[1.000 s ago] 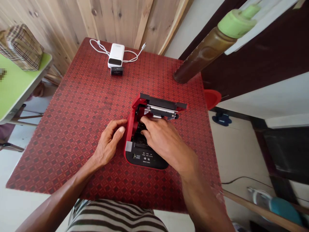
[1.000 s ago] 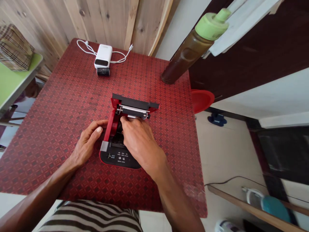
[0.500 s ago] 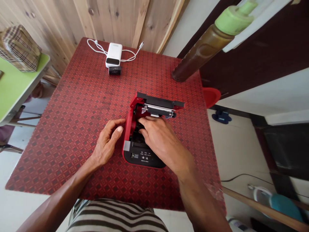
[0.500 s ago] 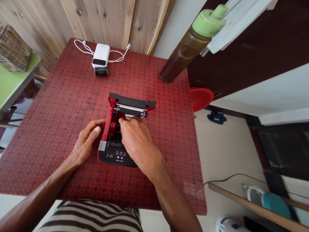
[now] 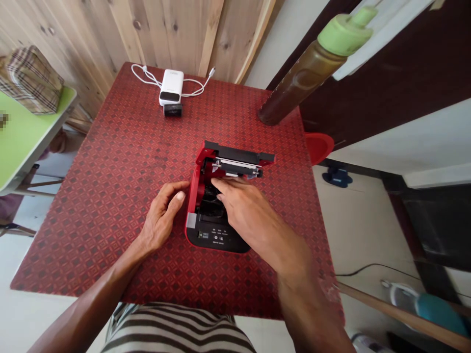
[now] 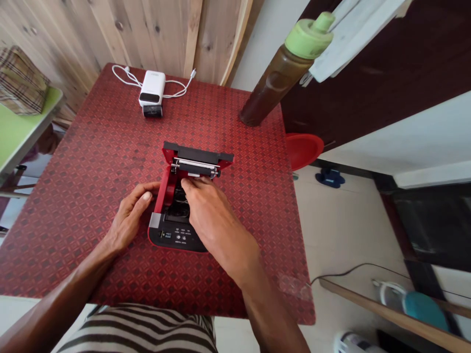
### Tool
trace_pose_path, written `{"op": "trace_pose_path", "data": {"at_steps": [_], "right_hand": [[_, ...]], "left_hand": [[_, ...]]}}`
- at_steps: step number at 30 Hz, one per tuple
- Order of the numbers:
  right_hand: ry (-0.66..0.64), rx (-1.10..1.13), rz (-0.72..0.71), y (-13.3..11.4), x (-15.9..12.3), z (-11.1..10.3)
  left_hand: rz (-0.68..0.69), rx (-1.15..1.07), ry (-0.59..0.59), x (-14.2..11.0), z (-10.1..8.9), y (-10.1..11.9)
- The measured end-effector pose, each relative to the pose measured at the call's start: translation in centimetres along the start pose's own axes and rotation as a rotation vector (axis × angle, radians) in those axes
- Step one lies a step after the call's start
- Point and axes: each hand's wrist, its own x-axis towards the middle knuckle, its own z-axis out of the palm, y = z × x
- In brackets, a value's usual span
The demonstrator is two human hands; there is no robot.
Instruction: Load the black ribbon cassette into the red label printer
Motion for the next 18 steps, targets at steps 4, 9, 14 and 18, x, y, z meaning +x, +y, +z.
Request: {"op": "trace_pose_path", "data": {"at_steps": [4, 9, 14, 18], "right_hand": [[0.066, 0.105, -0.094, 0.3, -2.5, -1.4], [0.014, 0.2, -0.154, 1.3, -4.5, -1.9], [0.027, 0.294, -0.171, 2.1, -4.0, -1.5], [-0.004, 0.363, -0.17, 2.8, -3.4, -1.8]], "left_hand": [[-0.014, -0.018, 0.042, 0.1, -0.4, 0.0], [0.043, 0.054, 0.114, -0.3, -0.8, 1.1], [0.233, 0.189, 0.1, -1.0, -0.8, 3.2], [0.317, 0.264, 0.061, -1.2, -0.7, 4.4]]}}
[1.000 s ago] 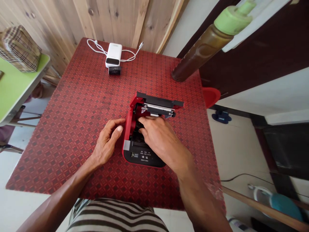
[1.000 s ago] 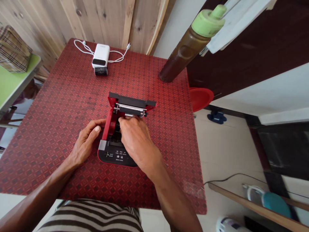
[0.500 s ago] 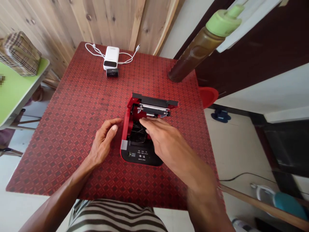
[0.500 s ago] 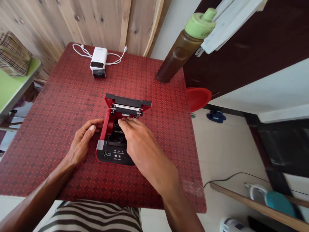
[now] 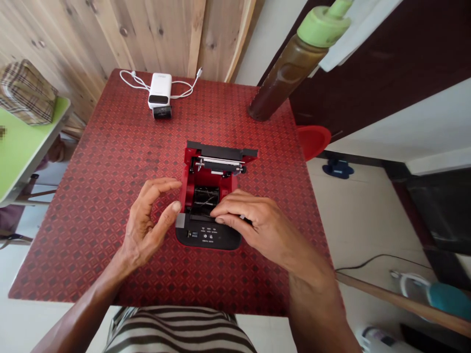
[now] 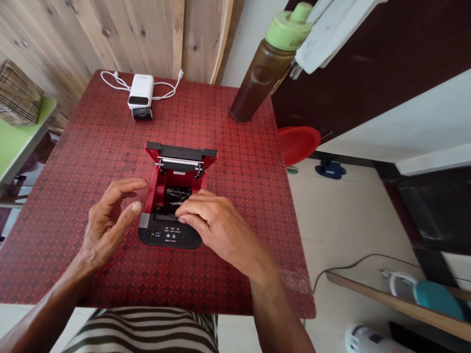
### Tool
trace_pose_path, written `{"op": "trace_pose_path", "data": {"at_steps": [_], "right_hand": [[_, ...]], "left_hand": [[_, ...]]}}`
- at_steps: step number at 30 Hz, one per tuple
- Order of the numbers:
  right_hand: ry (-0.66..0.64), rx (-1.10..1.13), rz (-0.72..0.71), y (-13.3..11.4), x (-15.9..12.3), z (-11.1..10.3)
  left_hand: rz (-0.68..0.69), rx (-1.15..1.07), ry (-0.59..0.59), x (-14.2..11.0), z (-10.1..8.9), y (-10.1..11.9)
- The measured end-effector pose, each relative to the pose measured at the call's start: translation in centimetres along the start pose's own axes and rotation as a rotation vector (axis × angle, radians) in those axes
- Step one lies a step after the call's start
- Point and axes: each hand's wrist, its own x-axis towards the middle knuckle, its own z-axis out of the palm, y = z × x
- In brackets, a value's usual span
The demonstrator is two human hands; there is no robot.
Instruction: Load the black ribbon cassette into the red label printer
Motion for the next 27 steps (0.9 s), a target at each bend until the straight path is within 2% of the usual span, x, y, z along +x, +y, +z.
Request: {"op": "trace_pose_path", "data": {"at_steps": [4, 7, 10, 14, 19, 24, 27], "right_hand": [[-0.054, -0.022, 0.008, 0.1, 0.5, -0.4], [-0.035, -0.083, -0.007, 0.1, 0.8, -0.2], [0.086, -0.144, -0.054, 0.0, 0.6, 0.3], [0.269, -0.195, -0.159, 0.0, -0.5, 0.9], [0.318, -0.208, -0.191, -0.7, -2.1, 1.4], [0.363, -0.268, -0.198, -2.0, -2.8, 0.9], [0.565, -0.455, -0.206, -2.1, -1.9, -0.1]], "left_hand": [[0.031, 0.018, -0.046, 0.2, 0.2, 0.4], [0.048, 0.048, -0.057, 0.4, 0.4, 0.6], [0.091, 0.118, -0.076, 0.6, 0.4, 0.8], [0.253, 0.208, -0.12, 0.7, 0.5, 0.8], [0.407, 0.237, -0.109, 0.6, 0.9, 1.2], [0.461, 0.275, -0.162, 0.1, 0.7, 1.6], [0.493, 0.332, -0.179, -0.1, 0.3, 1.8]]}}
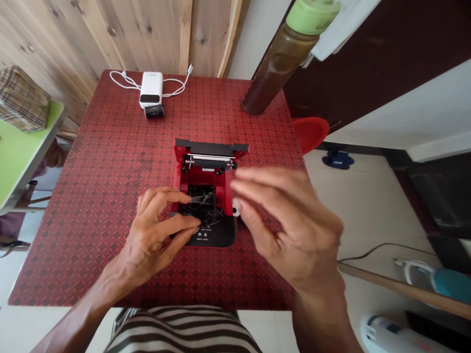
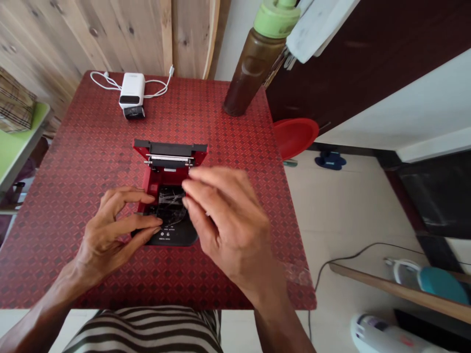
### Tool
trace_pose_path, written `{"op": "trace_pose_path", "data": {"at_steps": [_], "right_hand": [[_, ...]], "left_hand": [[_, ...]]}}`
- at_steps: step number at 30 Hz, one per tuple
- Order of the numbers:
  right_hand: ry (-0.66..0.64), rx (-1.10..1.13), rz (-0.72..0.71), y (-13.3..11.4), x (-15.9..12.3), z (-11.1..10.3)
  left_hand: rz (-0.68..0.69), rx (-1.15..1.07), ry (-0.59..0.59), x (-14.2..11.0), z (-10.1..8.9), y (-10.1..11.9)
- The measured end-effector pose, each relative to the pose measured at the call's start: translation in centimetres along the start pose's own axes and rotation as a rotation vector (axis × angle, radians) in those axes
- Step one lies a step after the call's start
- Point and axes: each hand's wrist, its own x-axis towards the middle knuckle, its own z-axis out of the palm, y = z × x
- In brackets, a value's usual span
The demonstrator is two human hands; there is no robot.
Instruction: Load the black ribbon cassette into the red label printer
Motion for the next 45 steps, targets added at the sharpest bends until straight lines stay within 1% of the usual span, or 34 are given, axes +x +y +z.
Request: {"op": "trace_pose_path", "data": {"at_steps": [2, 3, 6, 8, 11, 15, 17, 21, 24, 27, 30, 32, 34, 36, 37, 39, 41, 42, 45], "right_hand": [[0.102, -0.121, -0.007, 0.8, 1.1, 0.4], [0.109, -0.15, -0.009, 1.2, 1.5, 0.6], [0.042, -0.149, -0.007, 2.0, 2.4, 1.4], [0.023, -0.142, -0.001, 1.7, 2.2, 1.4], [0.02, -0.125, -0.018, 0.6, 1.2, 0.8], [-0.055, -0.076, -0.016, -0.9, -0.8, 0.2], [-0.076, -0.083, -0.018, -1.3, -1.7, 0.4], [-0.046, -0.119, -0.062, -1.5, -3.1, 1.4], [-0.033, -0.138, -0.086, -1.5, -3.8, 1.9], [-0.028, -0.156, -0.09, -1.5, -4.2, 2.1], [-0.029, -0.153, -0.085, -1.5, -4.4, 2.0], [-0.034, -0.141, -0.082, -1.6, -4.5, 1.9], [-0.041, -0.131, -0.072, -1.6, -4.5, 1.9], [-0.041, -0.128, -0.058, -1.6, -4.6, 1.9], [-0.041, -0.129, -0.047, -1.6, -4.7, 1.9], [-0.039, -0.127, -0.036, -1.6, -4.8, 1.9], [-0.043, -0.123, -0.028, -1.6, -5.0, 2.0], [-0.042, -0.12, -0.026, -1.6, -5.1, 2.1], [-0.039, -0.114, -0.022, -1.6, -5.2, 2.2]], "left_hand": [[0.029, 0.054, 0.004, -0.1, -0.2, 0.2], [0.045, 0.087, 0.005, -0.1, -0.4, 0.4], [0.093, 0.181, -0.002, -0.1, -0.7, 0.8], [0.128, 0.226, 0.001, -0.1, -0.9, 1.1], [0.18, 0.271, 0.024, -0.2, -1.0, 1.2], [0.203, 0.31, 0.048, -0.4, -1.0, 1.1], [0.207, 0.311, 0.059, -0.5, -1.0, 1.1], [0.196, 0.291, 0.068, -0.6, -0.8, 1.0], [0.182, 0.271, 0.083, -0.5, -0.6, 1.0], [0.161, 0.258, 0.071, -0.5, -0.7, 1.1], [0.091, 0.177, 0.049, -0.3, -0.9, 1.2], [-0.01, 0.06, 0.066, 0.0, -0.7, 0.8], [-0.206, -0.094, 0.131, 0.3, 0.0, 0.0], [-0.477, -0.306, 0.194, 0.7, 0.9, -1.0], [-0.573, -0.457, 0.183, 0.8, 1.4, -1.5], [-0.729, -0.761, 0.088, 1.0, 2.0, -2.3], [-0.802, -0.936, 0.035, 1.1, 2.2, -2.5], [-0.816, -0.967, 0.034, 1.1, 2.2, -2.5], [-0.821, -0.97, 0.048, 1.1, 2.0, -2.2]]}}
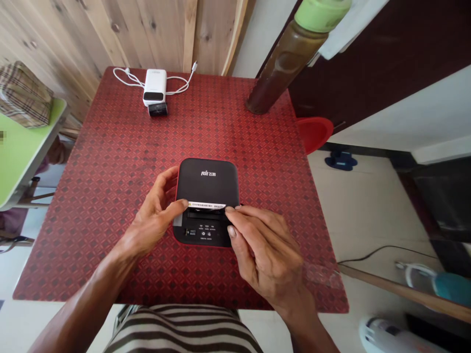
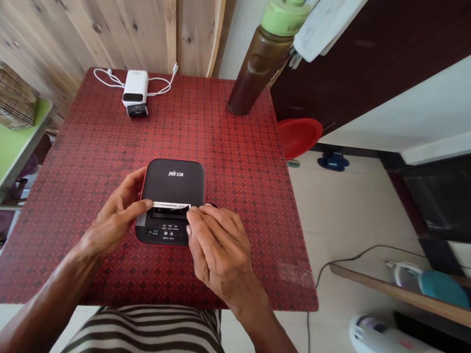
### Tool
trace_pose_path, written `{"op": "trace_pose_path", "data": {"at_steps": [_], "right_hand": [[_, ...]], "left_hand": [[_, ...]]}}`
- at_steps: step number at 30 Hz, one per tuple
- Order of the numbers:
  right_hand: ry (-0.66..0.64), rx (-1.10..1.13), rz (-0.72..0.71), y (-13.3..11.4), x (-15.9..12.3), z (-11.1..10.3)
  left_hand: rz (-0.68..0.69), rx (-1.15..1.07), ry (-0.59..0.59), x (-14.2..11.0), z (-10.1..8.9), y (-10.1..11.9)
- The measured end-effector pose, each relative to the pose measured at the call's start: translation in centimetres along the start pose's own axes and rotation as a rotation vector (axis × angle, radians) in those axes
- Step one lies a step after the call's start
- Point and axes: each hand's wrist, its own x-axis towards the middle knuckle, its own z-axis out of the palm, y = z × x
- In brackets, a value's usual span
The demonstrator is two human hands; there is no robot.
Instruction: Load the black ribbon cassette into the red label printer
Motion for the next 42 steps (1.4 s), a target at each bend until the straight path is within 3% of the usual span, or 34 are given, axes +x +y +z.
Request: {"op": "trace_pose_path", "data": {"at_steps": [8, 14, 18, 31, 42], "right_hand": [[0.044, 0.014, 0.027, -0.2, -0.3, 0.3], [0.25, 0.069, 0.263, 0.9, -2.0, 0.5], [0.194, 0.093, 0.31, 0.7, -3.0, 0.9], [0.219, 0.08, 0.414, -1.2, -3.8, 1.7], [0.234, 0.066, 0.405, -1.3, -3.7, 1.8]], "left_hand": [[-0.003, -0.025, 0.036, -0.3, 0.1, -0.4], [0.023, -0.045, -0.001, -2.6, -1.2, -1.5], [0.024, -0.034, 0.023, -3.3, -1.3, -2.2], [0.028, 0.004, 0.064, -3.7, 0.5, -1.4], [0.012, -0.012, 0.123, -3.6, 1.4, -1.5]]}}
